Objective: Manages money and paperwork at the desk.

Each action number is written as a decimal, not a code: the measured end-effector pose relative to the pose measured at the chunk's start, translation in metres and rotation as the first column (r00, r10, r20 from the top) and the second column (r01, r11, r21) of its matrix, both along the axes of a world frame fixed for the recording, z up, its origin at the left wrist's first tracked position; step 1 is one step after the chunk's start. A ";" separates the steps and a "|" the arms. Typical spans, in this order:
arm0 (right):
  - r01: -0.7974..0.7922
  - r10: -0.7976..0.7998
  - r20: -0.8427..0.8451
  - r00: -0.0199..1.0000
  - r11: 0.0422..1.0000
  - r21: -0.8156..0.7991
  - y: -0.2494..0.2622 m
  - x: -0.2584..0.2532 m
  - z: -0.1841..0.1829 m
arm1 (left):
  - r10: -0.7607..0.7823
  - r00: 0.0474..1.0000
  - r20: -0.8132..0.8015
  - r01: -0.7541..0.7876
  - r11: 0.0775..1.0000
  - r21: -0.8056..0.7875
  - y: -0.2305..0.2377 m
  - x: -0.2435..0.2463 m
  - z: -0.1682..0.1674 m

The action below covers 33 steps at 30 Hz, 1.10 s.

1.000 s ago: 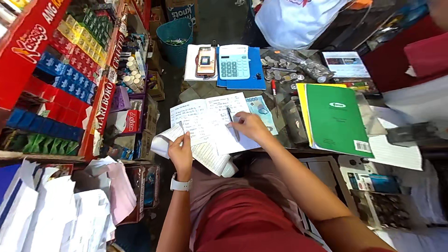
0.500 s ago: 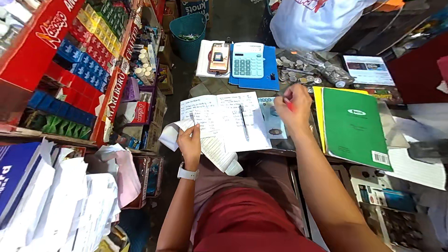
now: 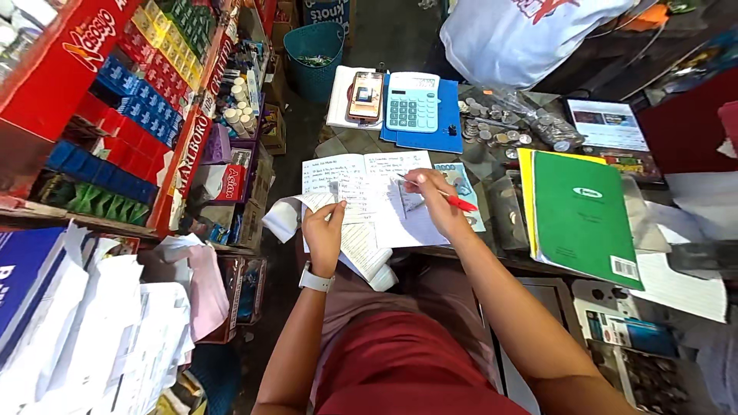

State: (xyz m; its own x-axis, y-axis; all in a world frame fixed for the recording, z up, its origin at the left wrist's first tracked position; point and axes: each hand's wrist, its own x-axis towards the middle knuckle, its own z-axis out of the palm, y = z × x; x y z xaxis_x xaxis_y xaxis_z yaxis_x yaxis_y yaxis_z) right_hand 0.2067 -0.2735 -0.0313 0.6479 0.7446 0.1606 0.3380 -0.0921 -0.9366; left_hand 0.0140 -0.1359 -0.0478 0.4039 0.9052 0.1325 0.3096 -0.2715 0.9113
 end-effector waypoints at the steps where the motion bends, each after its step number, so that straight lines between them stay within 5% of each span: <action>1: -0.026 0.028 -0.063 0.998 0.999 0.033 0.005 0.002 0.000 | 0.015 1.000 -0.008 -0.015 1.000 0.005 -0.001 0.003 0.001; 5: 0.110 -0.114 -0.160 0.980 0.993 -0.036 0.019 -0.002 -0.002 | 0.070 0.997 -0.040 -0.069 0.997 0.014 -0.002 0.011 -0.001; 9: 0.169 -0.170 0.007 0.985 0.980 -0.105 0.018 0.000 -0.007 | 0.057 0.996 -0.065 -0.057 0.998 0.008 -0.002 0.012 0.001; 23: -0.014 0.064 0.188 0.980 0.966 -0.258 0.017 0.011 0.008 | 0.063 0.995 -0.074 -0.061 0.998 0.023 -0.003 0.014 -0.001; 29: 0.102 0.181 0.482 0.857 0.858 -0.503 0.034 0.020 0.020 | 0.035 0.997 -0.073 -0.031 0.998 0.047 0.002 0.009 -0.006; 33: 0.388 -0.074 0.465 0.882 0.676 -0.627 0.007 0.030 0.028 | 0.037 0.997 -0.067 -0.031 0.995 0.091 0.005 0.006 -0.008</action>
State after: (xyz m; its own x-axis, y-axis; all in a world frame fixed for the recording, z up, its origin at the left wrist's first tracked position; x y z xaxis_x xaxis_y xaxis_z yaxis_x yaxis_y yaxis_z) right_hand 0.2372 -0.2664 -0.0034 0.8171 0.5728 -0.0651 0.5133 -0.7742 -0.3703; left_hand 0.0203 -0.1305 -0.0556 0.3837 0.9043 0.1870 0.3809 -0.3394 0.8600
